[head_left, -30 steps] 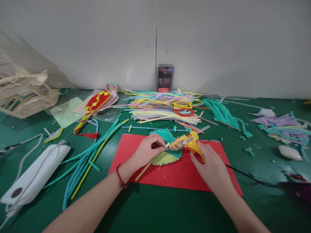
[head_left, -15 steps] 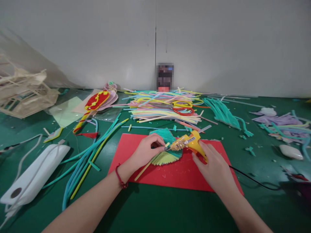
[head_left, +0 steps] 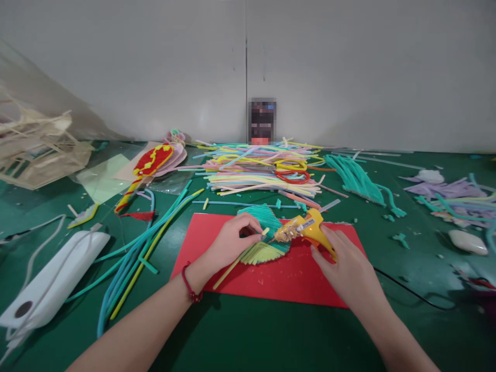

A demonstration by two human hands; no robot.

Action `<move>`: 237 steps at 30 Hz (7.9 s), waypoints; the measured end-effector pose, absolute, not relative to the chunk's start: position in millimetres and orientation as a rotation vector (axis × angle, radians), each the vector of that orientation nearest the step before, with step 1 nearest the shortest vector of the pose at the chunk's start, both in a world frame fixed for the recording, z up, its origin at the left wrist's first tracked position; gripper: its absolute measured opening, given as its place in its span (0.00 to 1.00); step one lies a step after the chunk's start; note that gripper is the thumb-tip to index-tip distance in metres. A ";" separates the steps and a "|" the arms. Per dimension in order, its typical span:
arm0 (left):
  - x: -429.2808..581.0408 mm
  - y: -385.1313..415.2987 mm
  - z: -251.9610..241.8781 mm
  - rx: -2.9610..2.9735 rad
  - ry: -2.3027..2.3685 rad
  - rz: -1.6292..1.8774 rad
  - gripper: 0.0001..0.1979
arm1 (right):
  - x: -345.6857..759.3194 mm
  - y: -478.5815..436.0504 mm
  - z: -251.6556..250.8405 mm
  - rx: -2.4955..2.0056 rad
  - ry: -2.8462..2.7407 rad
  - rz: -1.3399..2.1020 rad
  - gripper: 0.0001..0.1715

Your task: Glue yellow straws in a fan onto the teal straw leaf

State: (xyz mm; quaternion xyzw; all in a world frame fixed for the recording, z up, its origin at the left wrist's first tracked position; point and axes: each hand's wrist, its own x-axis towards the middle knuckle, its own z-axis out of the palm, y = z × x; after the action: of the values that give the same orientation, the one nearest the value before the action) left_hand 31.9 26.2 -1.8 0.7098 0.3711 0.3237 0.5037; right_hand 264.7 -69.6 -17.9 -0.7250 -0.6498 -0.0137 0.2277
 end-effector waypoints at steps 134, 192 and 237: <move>16.1 -7.9 -0.7 2.184 1.207 0.661 0.08 | 230.5 -57.4 -4.3 -1.333 -1.876 0.306 0.11; 13.2 -8.3 -3.1 2.667 1.015 0.582 0.13 | 247.9 -61.5 -2.8 -1.508 -1.839 0.589 0.06; 21.2 -38.1 1.8 2.747 1.045 0.512 0.15 | 244.6 -62.5 -1.5 -1.536 -1.866 0.559 0.07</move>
State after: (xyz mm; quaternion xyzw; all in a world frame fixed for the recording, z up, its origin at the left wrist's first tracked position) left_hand 21.2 -38.1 1.8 0.9178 0.3494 0.1710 0.0792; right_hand 244.6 -62.5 -1.5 -0.5858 -0.7115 0.2132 0.3243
